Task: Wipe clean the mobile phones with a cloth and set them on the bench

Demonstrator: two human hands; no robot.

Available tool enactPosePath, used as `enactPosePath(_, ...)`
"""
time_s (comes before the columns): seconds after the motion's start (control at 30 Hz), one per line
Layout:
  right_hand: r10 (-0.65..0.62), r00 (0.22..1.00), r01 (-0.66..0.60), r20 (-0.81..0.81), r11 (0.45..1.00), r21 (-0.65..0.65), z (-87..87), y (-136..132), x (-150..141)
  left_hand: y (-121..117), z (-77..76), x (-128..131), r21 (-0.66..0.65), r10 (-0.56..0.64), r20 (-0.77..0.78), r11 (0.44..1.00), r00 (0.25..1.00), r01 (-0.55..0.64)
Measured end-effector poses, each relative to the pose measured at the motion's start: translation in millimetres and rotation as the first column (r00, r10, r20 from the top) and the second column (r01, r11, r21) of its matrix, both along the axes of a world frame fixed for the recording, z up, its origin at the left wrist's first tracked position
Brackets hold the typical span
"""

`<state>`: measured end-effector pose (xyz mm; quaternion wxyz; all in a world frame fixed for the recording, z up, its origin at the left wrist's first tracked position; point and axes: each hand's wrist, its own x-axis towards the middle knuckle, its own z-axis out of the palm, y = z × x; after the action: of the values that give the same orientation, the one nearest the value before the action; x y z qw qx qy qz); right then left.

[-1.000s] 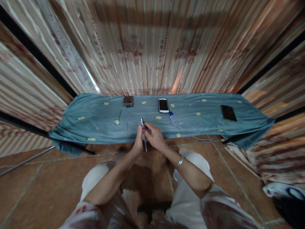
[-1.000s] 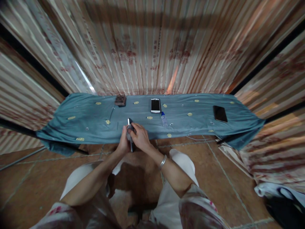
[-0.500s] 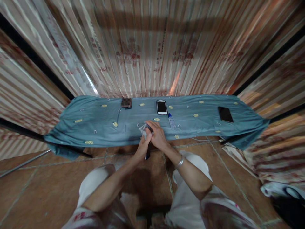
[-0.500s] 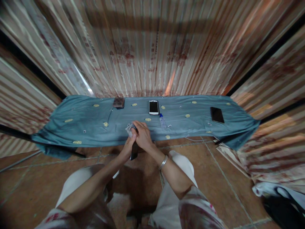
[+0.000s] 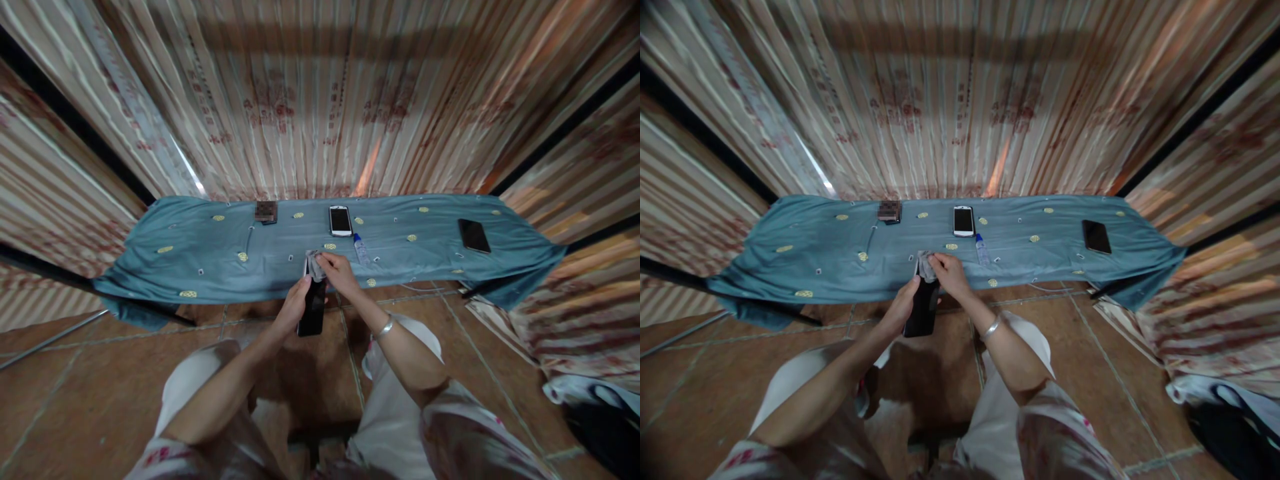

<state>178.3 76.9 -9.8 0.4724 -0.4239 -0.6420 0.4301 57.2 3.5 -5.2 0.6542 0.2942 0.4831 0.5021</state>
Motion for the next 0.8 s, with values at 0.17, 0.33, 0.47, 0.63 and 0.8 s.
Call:
enactPosePath(0.17,-0.023,0.988,0.003,-0.153,0.991,-0.131,-11.9,3.4,-5.2,-2.4,9.9,-7.4,-0.085,0.045,0.079,0.996,0.996,-0.039)
enactPosePath(0.33,-0.137,0.938,0.058,-0.319,0.968,-0.243,-21.6,1.6,-15.3,-2.6,19.6,-12.4,-0.157,0.062,0.104,0.987,0.993,-0.046)
enactPosePath(0.47,-0.191,0.881,0.046,-0.434,0.946,-0.322,-22.7,0.3,-21.5,-0.1,23.6,-12.4,-0.169,0.112,0.091,0.981,0.989,-0.095)
enactPosePath(0.63,-0.212,0.825,-0.045,-0.524,0.9,-0.434,-19.8,-7.6,-27.5,3.6,29.1,-14.1,-0.134,0.116,0.132,0.986,0.984,-0.099)
enactPosePath(0.8,-0.202,0.804,-0.126,-0.559,0.861,-0.493,-18.3,-27.0,-38.3,11.2,34.3,-23.2,-0.108,0.107,0.223,0.991,0.969,-0.084)
